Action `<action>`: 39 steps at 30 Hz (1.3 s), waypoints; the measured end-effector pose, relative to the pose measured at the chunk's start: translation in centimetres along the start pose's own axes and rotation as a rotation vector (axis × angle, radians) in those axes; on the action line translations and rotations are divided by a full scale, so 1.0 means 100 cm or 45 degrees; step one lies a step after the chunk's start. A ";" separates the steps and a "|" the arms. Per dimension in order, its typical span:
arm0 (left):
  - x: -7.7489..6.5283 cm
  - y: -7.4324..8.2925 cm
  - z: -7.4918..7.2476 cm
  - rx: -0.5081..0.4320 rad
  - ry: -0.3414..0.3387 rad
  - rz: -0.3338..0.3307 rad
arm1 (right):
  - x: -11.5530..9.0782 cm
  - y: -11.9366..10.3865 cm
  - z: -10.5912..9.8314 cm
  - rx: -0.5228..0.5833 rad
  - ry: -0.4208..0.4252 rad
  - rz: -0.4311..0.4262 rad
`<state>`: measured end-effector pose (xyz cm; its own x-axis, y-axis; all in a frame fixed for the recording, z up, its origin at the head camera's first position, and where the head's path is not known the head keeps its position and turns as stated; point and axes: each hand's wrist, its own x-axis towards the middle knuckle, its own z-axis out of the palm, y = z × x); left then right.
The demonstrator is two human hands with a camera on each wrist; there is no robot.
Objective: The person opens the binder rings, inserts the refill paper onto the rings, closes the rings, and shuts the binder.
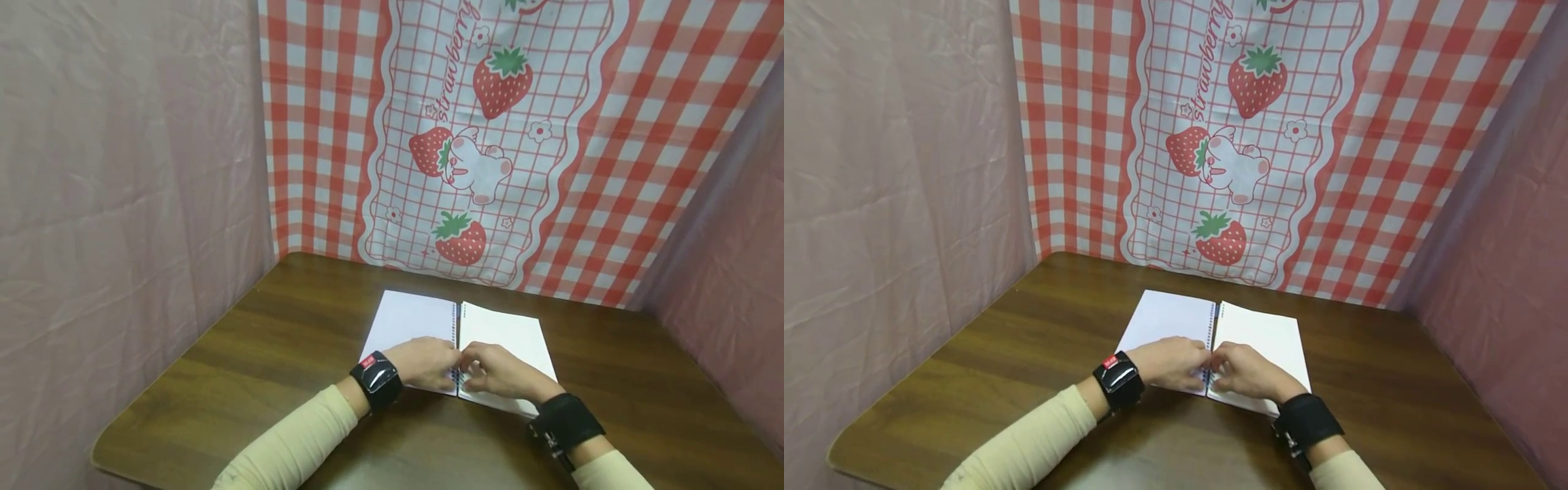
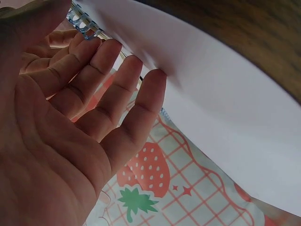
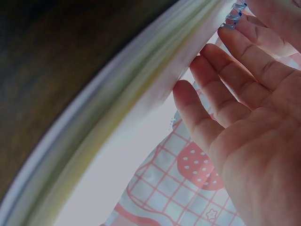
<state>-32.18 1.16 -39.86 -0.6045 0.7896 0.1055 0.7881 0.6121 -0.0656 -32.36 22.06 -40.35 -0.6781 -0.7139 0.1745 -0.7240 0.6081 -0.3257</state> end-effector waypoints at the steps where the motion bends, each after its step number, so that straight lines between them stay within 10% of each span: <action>1: 0.000 0.000 0.000 0.003 0.001 -0.004 | 0.001 0.000 0.000 -0.003 0.003 0.006; 39: -0.001 -0.003 -0.001 0.021 0.017 0.041 | 0.004 -0.005 0.001 0.025 -0.005 0.102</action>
<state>-32.41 0.90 -39.76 -0.5770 0.8085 0.1160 0.8051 0.5869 -0.0856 -32.26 21.46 -40.17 -0.7334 -0.6645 0.1434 -0.6646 0.6567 -0.3564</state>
